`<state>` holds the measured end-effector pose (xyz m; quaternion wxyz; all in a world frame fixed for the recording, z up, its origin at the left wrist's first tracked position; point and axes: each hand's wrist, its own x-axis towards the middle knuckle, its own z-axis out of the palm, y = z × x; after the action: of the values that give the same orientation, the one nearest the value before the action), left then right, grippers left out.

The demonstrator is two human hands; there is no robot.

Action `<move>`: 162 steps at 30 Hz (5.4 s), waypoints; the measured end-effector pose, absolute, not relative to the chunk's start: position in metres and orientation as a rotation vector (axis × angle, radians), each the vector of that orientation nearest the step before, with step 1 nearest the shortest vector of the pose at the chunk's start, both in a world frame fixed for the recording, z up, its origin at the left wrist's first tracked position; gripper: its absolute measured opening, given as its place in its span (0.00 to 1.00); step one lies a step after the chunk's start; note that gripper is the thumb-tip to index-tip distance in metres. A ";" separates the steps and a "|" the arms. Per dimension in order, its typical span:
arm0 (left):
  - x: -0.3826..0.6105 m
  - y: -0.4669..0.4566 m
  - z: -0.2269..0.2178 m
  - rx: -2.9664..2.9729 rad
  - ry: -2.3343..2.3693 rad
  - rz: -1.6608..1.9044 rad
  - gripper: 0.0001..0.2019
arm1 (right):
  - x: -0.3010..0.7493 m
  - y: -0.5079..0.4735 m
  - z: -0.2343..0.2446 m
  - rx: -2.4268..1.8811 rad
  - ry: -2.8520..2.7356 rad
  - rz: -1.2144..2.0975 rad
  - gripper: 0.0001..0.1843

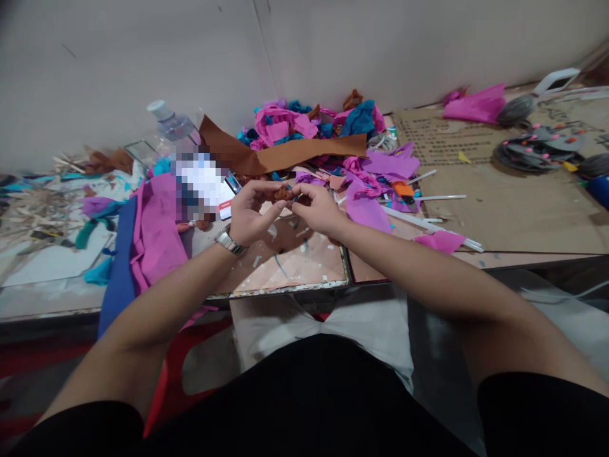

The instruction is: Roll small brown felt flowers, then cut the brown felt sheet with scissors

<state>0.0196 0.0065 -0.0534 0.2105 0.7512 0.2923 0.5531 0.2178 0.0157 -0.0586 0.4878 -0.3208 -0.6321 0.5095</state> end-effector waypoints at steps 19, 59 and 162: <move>0.019 0.012 -0.057 1.817 0.724 1.381 0.18 | 0.221 0.019 -0.059 -0.746 -1.554 1.166 0.19; 0.023 0.002 -0.048 2.214 0.973 1.485 0.07 | 0.224 0.010 -0.050 -0.862 -1.780 0.845 0.13; 0.024 0.006 -0.058 1.893 0.933 1.458 0.15 | 0.229 0.014 -0.055 -0.948 -1.829 0.736 0.18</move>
<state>0.0237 0.0062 -0.0579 0.2842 0.7075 0.3487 0.5451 0.2294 0.0137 -0.0553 0.4591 -0.3850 -0.7427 0.2991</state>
